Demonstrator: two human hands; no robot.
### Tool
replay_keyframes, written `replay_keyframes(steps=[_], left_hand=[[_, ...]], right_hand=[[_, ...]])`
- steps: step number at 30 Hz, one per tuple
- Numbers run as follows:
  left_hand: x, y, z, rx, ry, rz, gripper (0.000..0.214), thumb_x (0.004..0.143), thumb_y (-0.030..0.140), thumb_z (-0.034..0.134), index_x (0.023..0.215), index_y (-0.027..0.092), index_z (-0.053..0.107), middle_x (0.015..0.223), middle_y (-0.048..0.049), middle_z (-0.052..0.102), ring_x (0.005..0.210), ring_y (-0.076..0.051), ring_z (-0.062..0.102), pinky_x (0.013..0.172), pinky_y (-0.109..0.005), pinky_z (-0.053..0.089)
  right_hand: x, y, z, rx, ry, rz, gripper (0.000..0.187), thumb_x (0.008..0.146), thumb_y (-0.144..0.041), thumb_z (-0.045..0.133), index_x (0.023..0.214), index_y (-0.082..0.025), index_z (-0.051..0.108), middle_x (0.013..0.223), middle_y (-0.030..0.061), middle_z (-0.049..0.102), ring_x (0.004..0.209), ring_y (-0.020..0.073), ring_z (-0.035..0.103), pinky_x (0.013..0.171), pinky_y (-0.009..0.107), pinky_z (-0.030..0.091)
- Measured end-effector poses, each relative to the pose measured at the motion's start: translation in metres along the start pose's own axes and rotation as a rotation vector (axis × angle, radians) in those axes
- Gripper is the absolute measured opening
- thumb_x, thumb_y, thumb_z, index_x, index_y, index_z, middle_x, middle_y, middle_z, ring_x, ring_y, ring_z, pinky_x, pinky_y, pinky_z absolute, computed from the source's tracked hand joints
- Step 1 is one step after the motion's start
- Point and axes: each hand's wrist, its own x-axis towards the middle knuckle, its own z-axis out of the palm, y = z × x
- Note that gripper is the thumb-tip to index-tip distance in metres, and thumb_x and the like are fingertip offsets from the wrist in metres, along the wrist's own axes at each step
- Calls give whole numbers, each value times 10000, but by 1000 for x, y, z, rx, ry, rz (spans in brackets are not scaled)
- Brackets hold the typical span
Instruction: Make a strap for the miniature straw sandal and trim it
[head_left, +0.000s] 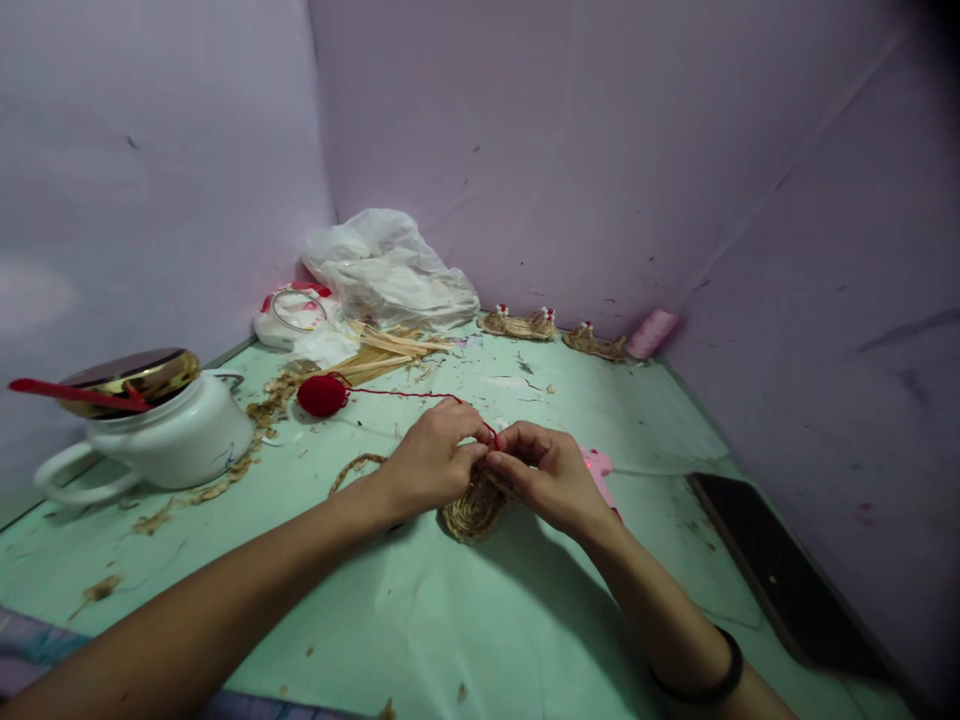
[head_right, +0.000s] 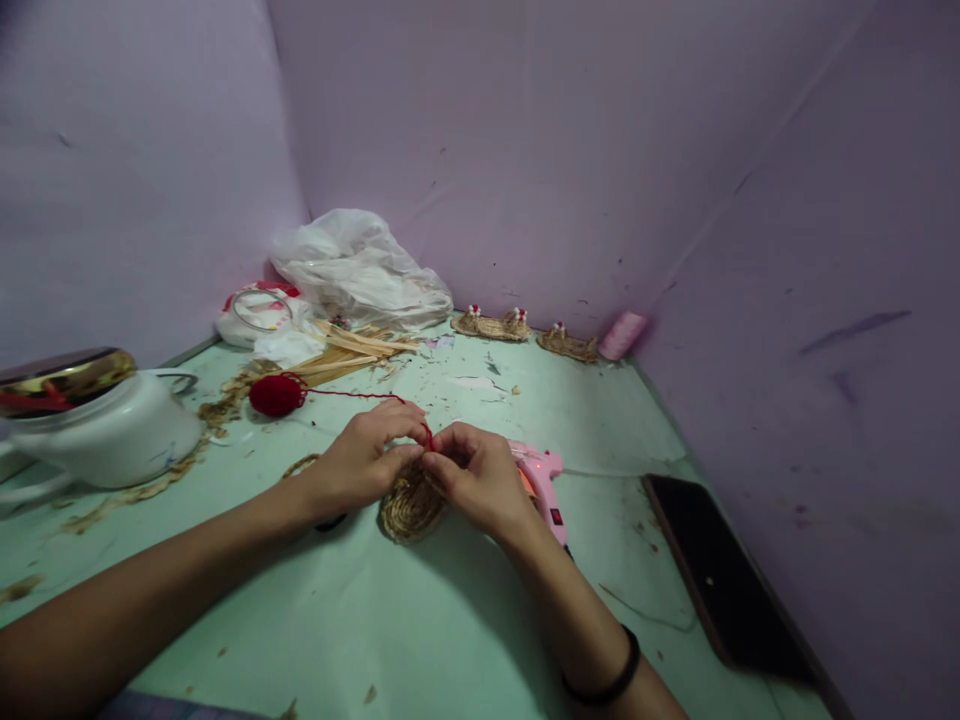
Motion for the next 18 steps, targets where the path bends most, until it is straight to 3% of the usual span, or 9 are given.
replay_keyframes(steps=[7,14,18], left_hand=[[-2,2,-1,170,-107,29,169,783,121,418,685,150,552,772,-76,595,763,-188,503,743,-343,411],[-2,4,-10,-66,-133,-73,132,720,115,524,642,154,623,810,-49,649,800,-158,562,760,-278,426],[0,1,-9,-109,-82,-163,190,707,99,517,793,150,678,826,-41,674,809,-153,587,778,-276,426]], right_hand=[[-2,0,1,110,18,68,138,620,-233,657,607,-161,539,548,-30,547,470,65,431,418,190,328],[-3,-6,1,164,41,133,152,572,-215,687,582,-156,547,506,-29,545,407,43,396,359,177,284],[-3,-7,2,187,45,125,138,576,-177,671,582,-166,534,488,-51,524,391,37,389,350,171,280]])
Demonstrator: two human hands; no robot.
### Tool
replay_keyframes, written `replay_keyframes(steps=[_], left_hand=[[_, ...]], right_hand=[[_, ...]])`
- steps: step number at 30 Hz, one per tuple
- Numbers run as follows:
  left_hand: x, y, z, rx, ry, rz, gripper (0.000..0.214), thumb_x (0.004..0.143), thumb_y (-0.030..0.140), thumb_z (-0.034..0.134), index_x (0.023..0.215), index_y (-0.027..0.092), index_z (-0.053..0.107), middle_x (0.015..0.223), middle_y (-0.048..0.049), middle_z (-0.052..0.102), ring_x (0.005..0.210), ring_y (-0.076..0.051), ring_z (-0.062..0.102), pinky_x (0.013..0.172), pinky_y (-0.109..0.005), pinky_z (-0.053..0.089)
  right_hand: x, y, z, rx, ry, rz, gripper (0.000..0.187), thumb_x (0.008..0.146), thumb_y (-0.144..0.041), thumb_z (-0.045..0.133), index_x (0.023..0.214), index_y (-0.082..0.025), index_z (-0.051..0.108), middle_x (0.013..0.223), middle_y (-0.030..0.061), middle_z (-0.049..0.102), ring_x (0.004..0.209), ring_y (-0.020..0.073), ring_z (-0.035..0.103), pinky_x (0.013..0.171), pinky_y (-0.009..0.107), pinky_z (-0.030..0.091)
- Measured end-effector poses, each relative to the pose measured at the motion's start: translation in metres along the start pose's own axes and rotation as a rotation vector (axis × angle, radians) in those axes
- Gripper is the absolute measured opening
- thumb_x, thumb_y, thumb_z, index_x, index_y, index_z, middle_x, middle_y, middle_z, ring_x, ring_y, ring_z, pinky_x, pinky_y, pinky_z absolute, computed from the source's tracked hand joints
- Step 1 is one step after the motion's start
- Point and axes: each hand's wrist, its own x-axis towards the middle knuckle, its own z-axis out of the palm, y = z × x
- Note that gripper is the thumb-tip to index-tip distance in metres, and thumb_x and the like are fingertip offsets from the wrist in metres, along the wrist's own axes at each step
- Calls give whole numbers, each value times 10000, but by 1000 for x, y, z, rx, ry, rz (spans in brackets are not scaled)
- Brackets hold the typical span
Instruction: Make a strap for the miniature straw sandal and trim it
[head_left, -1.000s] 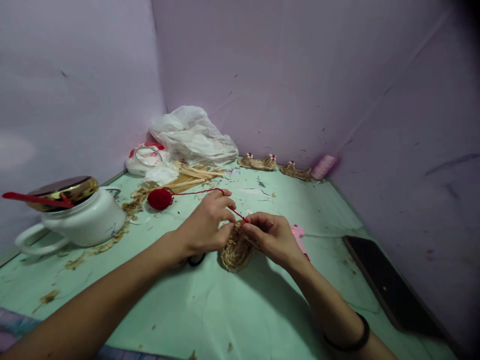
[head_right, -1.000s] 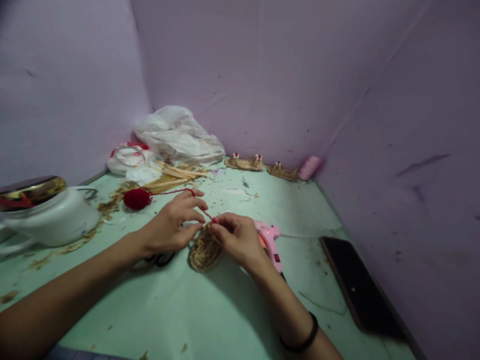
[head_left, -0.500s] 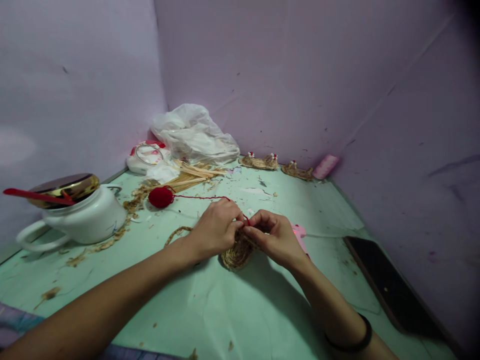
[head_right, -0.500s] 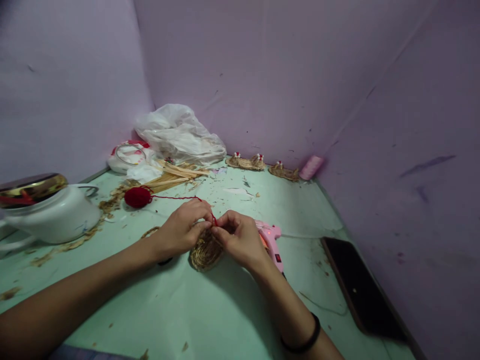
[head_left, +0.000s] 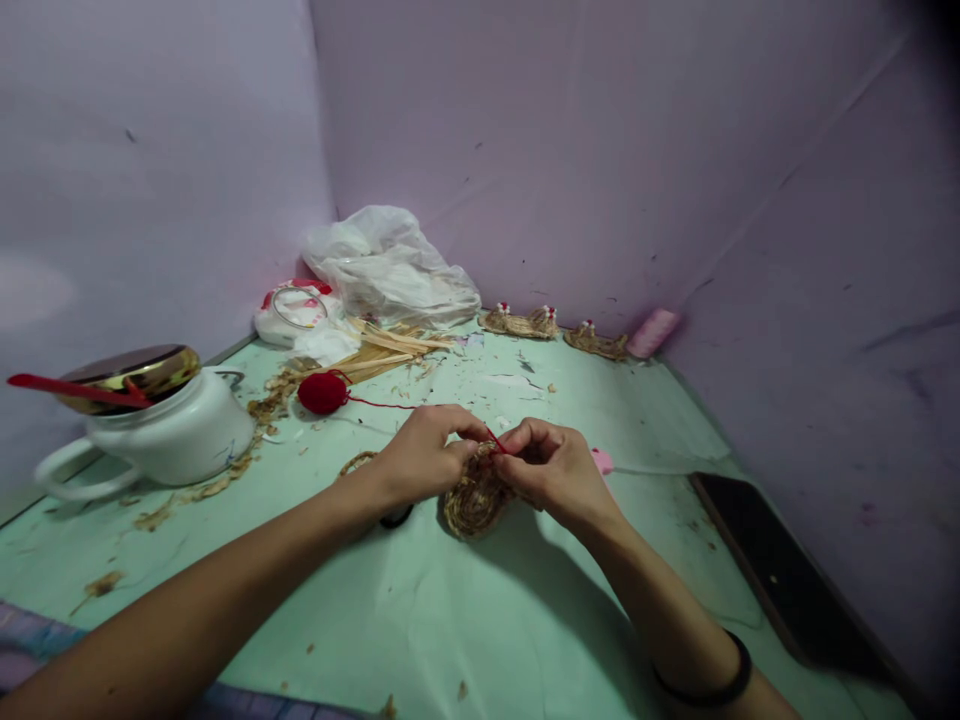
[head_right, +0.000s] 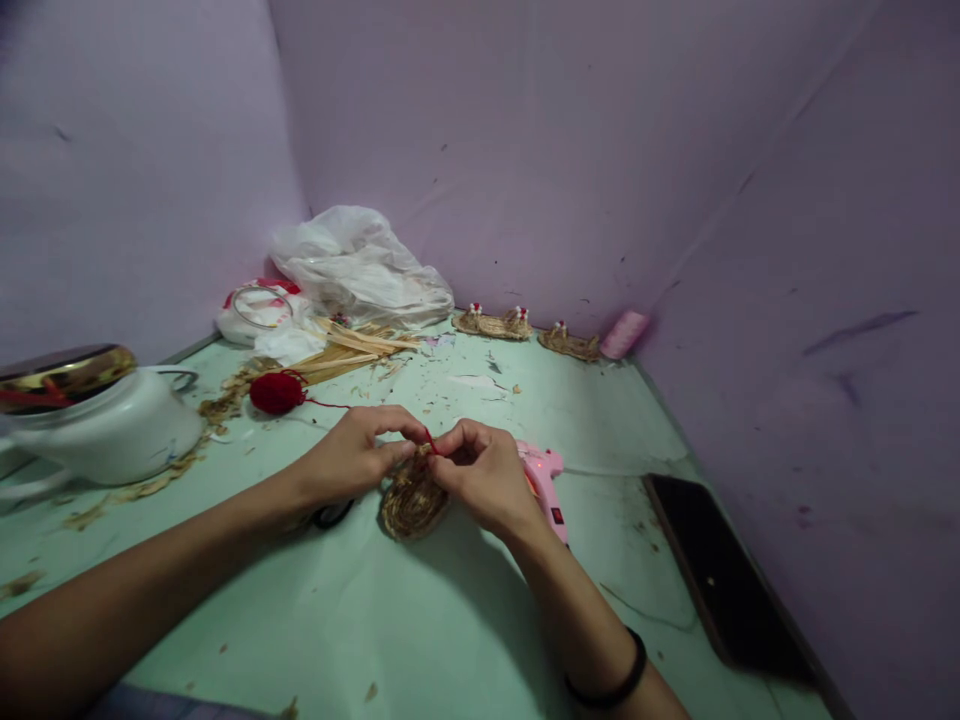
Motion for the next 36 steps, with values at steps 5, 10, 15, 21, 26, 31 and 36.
replay_keyframes(steps=[5,10,15,21,26,31,36], left_hand=[[2,-2,5,-38,-54,41,212,708,105,485,756,140,689,761,-35,658,735,-141,581,698,-247,430],[1,0,4,-53,-32,-71,156,675,116,498,658,128,652,671,-20,630,661,-130,558,639,-232,410],[1,1,2,-83,-40,-83,173,692,190,499,615,120,637,626,-15,598,626,-129,533,621,-231,406],[2,-2,5,-228,24,-194,189,673,220,521,666,115,678,593,-7,622,593,-128,534,577,-223,418],[3,-4,6,-222,48,-182,142,630,168,547,638,126,682,617,-15,654,629,-143,569,594,-233,444],[0,-3,7,15,144,31,145,635,113,511,629,148,652,702,-29,667,690,-150,597,672,-259,467],[-9,-2,8,379,338,251,140,675,129,484,661,151,621,953,-89,649,838,-188,613,735,-297,481]], right_hand=[[2,3,-1,22,-30,-52,118,591,-162,657,592,-165,539,533,-44,552,424,43,421,389,178,326],[1,6,1,-105,71,-214,91,610,-137,631,591,-170,548,597,-13,596,529,93,520,499,223,422],[-3,13,4,-278,172,-483,78,669,-105,588,659,-182,577,671,9,616,631,127,571,575,249,461],[-3,14,5,-310,187,-588,51,717,-132,599,704,-180,611,709,35,651,635,138,608,565,257,497],[-3,16,6,-332,225,-654,76,706,-110,612,701,-181,638,707,46,685,645,152,646,577,261,524],[-3,20,6,-355,247,-615,98,704,-110,597,717,-188,656,713,42,700,639,152,652,596,273,531],[-3,18,6,-434,289,-487,96,706,-136,580,719,-190,658,700,33,696,619,153,629,587,279,507]])
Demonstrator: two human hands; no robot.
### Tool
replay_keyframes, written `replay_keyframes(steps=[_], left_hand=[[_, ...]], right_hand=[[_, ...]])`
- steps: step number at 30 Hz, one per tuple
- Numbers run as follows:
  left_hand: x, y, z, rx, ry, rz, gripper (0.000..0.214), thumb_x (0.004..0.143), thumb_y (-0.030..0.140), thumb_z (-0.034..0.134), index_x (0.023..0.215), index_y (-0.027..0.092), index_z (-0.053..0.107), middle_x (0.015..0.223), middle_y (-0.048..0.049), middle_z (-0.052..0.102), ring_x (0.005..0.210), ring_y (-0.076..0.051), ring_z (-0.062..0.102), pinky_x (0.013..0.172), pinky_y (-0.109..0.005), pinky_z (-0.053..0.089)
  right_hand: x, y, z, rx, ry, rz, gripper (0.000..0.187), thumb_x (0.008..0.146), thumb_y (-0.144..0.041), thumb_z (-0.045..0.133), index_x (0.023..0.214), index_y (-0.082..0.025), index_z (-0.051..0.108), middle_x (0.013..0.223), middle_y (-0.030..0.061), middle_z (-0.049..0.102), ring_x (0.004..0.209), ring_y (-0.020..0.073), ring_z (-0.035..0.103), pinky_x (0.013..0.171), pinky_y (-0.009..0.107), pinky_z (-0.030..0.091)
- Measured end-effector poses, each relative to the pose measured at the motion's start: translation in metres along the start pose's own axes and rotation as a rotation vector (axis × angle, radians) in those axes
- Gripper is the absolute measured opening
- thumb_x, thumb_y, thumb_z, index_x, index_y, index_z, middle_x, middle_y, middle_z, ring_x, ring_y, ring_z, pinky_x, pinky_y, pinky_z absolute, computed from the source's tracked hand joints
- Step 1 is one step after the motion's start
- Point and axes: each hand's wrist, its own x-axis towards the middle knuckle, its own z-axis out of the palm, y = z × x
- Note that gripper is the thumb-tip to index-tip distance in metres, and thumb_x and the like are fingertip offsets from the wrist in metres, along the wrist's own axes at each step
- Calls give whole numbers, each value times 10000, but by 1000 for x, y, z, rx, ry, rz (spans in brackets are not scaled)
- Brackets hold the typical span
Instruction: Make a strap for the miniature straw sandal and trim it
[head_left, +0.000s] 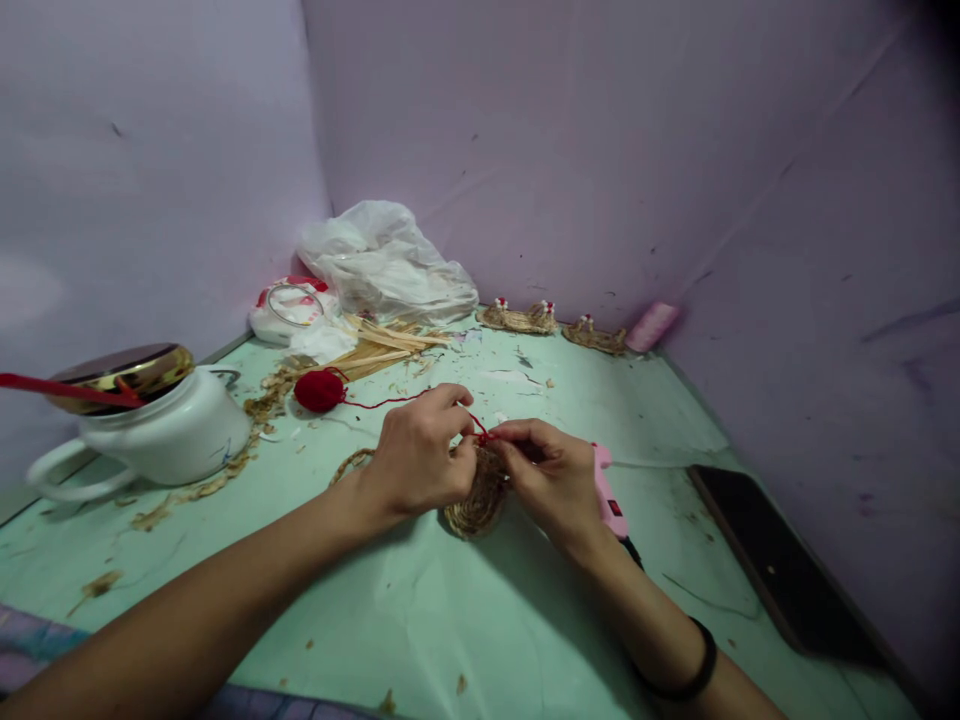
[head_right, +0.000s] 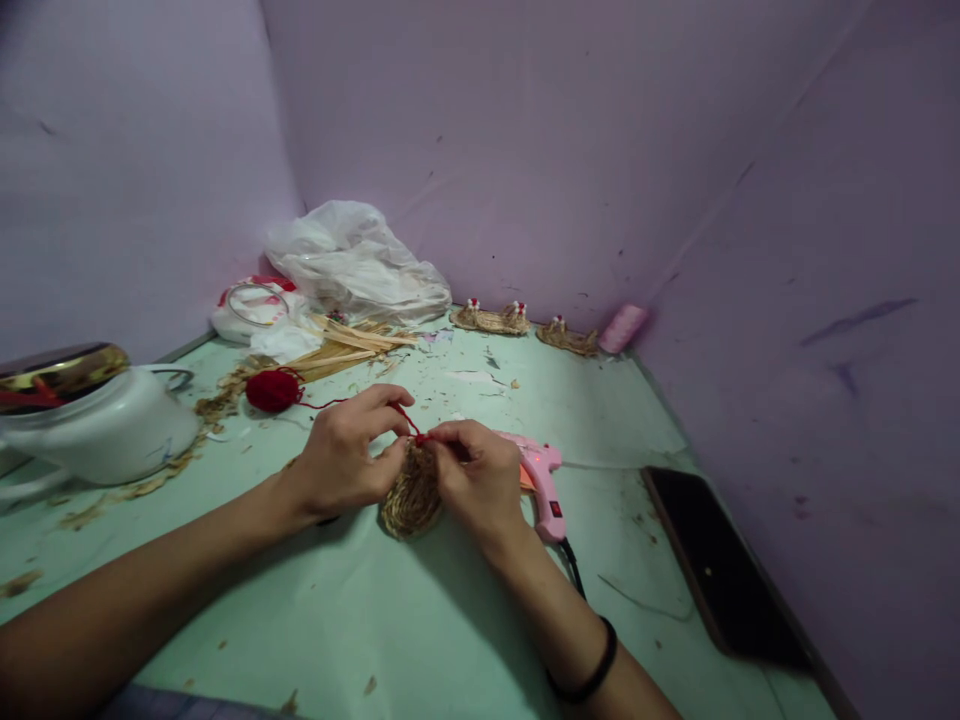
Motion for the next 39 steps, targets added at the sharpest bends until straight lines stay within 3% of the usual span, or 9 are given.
replay_keyframes(steps=[4,8,11,15,19,24,27,35,39], left_hand=[[-1,1,-6,151,-65,-3,141,681,144,461,666,142,601,1052,-120,623,874,-212,606,719,-305,472],[2,4,-10,235,-247,-99,137,667,181,449,618,153,574,656,-62,627,581,-163,552,545,-269,396],[4,6,-9,267,-327,-136,165,674,204,433,599,156,572,527,-44,573,497,-149,490,495,-262,317],[5,4,-8,316,-321,-167,181,672,235,432,606,158,582,554,-52,587,522,-159,484,491,-267,254],[6,3,-13,202,-384,-241,216,703,255,410,591,171,573,517,-20,544,509,-140,454,488,-249,246],[6,5,-17,223,-504,-99,251,739,246,377,625,175,588,542,-21,562,508,-140,456,499,-250,245],[5,6,-14,301,-506,-54,251,724,248,390,622,175,607,547,-35,587,505,-152,477,493,-258,229],[1,7,-6,334,-437,9,239,698,250,416,606,175,624,532,-39,602,480,-147,477,472,-253,240],[2,4,-12,278,-436,5,222,700,254,439,586,168,609,514,-26,578,466,-130,446,470,-251,241]], right_hand=[[2,-4,-4,-98,-1,-4,87,725,-173,567,711,-198,650,703,33,683,633,164,609,603,291,477],[2,-5,-8,-209,32,1,76,718,-186,565,696,-208,634,682,23,659,630,169,574,565,281,418],[3,-6,-8,-174,39,98,64,710,-198,559,686,-200,618,652,13,631,594,154,538,525,263,379],[4,-9,-5,59,-30,284,80,694,-237,573,631,-186,575,559,-14,555,498,116,451,477,245,346],[6,-13,-5,506,-120,427,128,641,-259,649,648,-186,544,705,10,632,588,119,532,526,237,405],[8,-13,-4,768,-162,534,201,601,-262,698,636,-186,515,639,-24,625,477,72,480,458,197,353],[8,-13,-4,790,-151,559,200,579,-242,698,630,-182,514,618,-40,599,443,53,443,426,182,306],[9,-14,-3,762,-21,595,202,516,-204,691,570,-183,498,546,-41,577,414,64,441,401,195,318],[10,-12,-5,748,-50,592,209,534,-228,712,579,-178,513,535,-40,582,402,54,425,395,187,310]])
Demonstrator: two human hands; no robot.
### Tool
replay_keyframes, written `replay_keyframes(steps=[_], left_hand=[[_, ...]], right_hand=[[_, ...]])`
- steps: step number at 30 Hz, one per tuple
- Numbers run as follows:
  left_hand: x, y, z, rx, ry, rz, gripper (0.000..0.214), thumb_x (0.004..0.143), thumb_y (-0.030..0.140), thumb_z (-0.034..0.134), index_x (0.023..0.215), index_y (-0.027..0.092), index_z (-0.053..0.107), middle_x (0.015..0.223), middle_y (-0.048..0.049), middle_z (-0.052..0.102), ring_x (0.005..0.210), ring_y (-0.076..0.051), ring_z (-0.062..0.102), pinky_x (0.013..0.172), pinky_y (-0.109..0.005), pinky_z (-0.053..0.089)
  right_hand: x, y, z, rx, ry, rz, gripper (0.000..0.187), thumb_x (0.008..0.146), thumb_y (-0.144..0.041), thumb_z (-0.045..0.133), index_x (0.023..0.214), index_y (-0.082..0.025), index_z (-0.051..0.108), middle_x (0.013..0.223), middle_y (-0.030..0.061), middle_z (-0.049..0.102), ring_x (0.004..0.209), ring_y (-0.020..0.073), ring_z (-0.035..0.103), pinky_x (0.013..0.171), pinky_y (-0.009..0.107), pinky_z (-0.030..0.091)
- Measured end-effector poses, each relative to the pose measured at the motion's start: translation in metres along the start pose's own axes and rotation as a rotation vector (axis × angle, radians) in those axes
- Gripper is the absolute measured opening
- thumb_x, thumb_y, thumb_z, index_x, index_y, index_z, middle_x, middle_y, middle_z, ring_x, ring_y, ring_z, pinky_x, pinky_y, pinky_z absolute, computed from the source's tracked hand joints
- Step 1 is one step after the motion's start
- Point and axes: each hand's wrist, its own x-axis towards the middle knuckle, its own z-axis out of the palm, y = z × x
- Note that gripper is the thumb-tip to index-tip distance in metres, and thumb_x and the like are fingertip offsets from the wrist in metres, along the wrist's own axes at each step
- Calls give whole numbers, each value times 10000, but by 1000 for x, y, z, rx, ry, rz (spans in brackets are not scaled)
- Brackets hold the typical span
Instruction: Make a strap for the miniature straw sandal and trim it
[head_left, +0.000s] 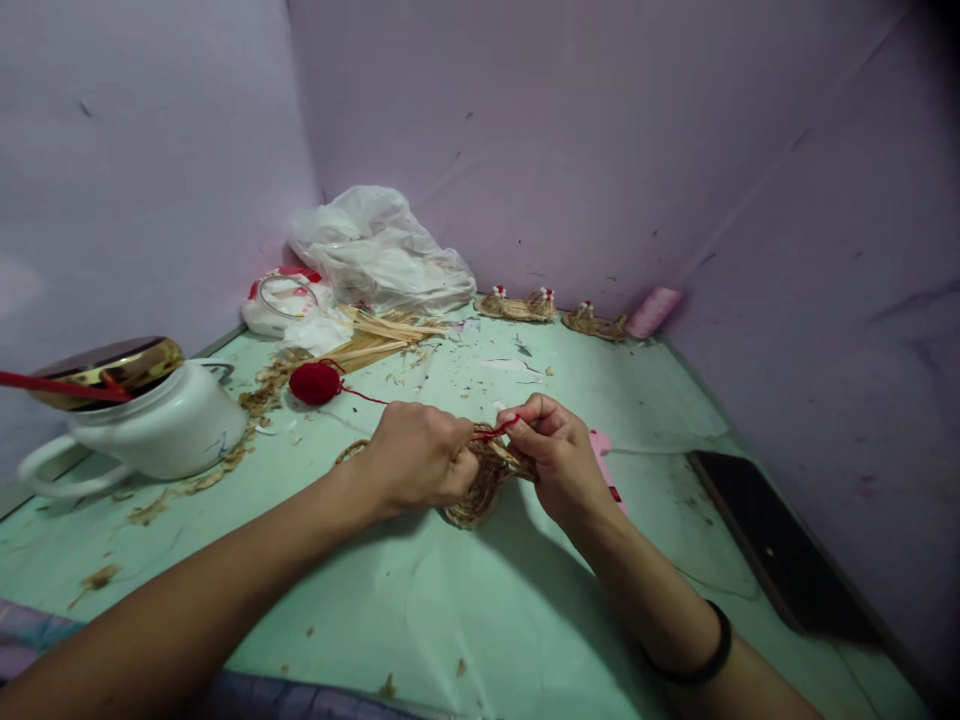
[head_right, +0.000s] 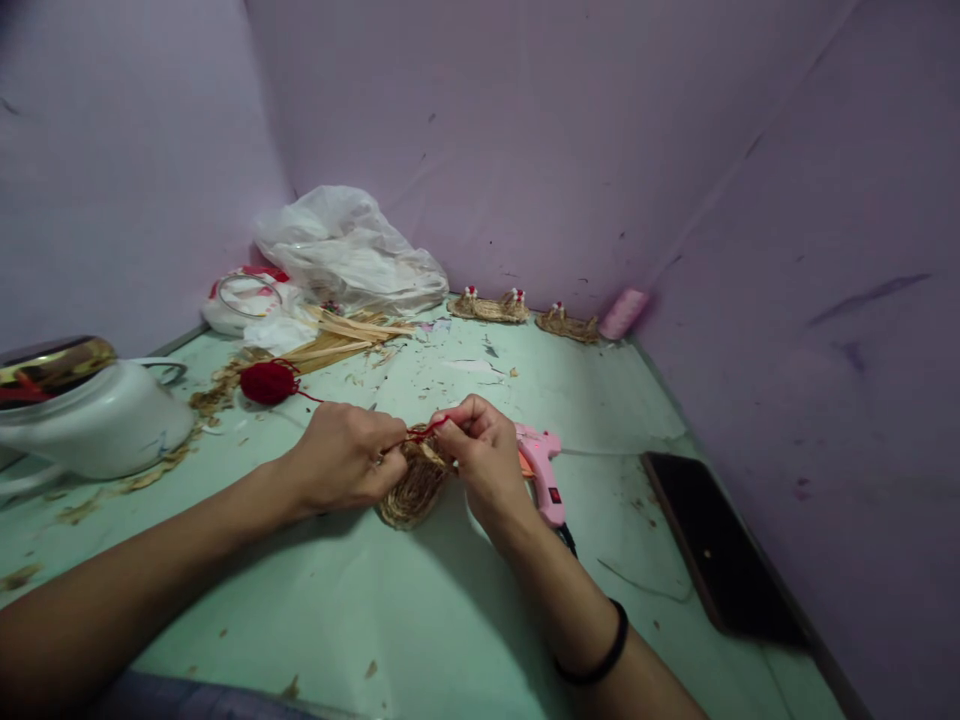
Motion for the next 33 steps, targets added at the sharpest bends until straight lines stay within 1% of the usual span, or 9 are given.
replay_keyframes(steps=[3,6,8,10,13,18,25,29,33], left_hand=[[-1,-7,-9,-223,1,-59,233,718,310,490,579,156,597,480,2,528,468,-107,428,480,-231,283],[-1,-9,-14,-460,125,-126,227,708,314,542,817,137,636,713,-18,621,526,-89,456,517,-212,351],[1,-8,-13,-575,88,-102,261,719,265,528,922,139,634,814,-27,637,560,-86,476,539,-205,373],[3,-6,-12,-655,1,-100,207,737,240,501,820,133,658,707,-10,624,567,-90,484,538,-198,370],[6,-6,-12,-755,17,-203,210,741,250,502,631,122,627,499,25,521,497,-81,449,489,-188,340],[6,-6,-15,-1032,-110,-327,224,759,304,498,642,129,576,394,60,464,334,-50,369,371,-167,289],[9,-22,-17,-1086,-108,-448,219,691,327,586,614,125,551,450,51,494,323,-41,391,331,-155,255],[8,-25,-18,-1095,-154,-414,223,672,331,592,608,121,553,424,63,446,325,-39,368,340,-161,254],[8,-21,-14,-1108,-189,-349,246,679,351,584,623,112,566,419,67,415,346,-41,352,356,-166,245]], right_hand=[[-1,-2,0,-99,-59,4,197,575,-269,717,613,-178,546,527,-40,578,439,69,469,433,199,358],[-3,-4,2,-185,-103,4,203,595,-312,720,660,-175,585,569,-30,596,494,80,510,472,207,394],[-4,-5,3,-216,-120,-3,214,608,-336,715,693,-173,606,609,-17,616,535,89,537,506,215,421],[-5,-5,3,-236,-123,-19,227,641,-369,688,734,-176,614,647,-1,634,566,102,560,534,230,444],[-8,-4,4,-336,-141,-78,219,666,-357,669,779,-184,599,685,10,637,605,122,578,563,252,465],[-12,3,4,-551,-172,-265,154,649,-240,694,751,-193,589,707,7,641,657,142,590,614,267,476],[-8,6,0,-584,-86,-307,158,748,-269,603,867,-194,675,831,56,709,755,192,643,687,319,510],[-8,6,1,-624,-73,-367,176,733,-256,629,891,-214,695,883,55,717,804,200,652,719,325,513],[-9,4,5,-659,-62,-410,140,708,-244,653,829,-209,716,786,43,724,696,182,650,628,292,511]])
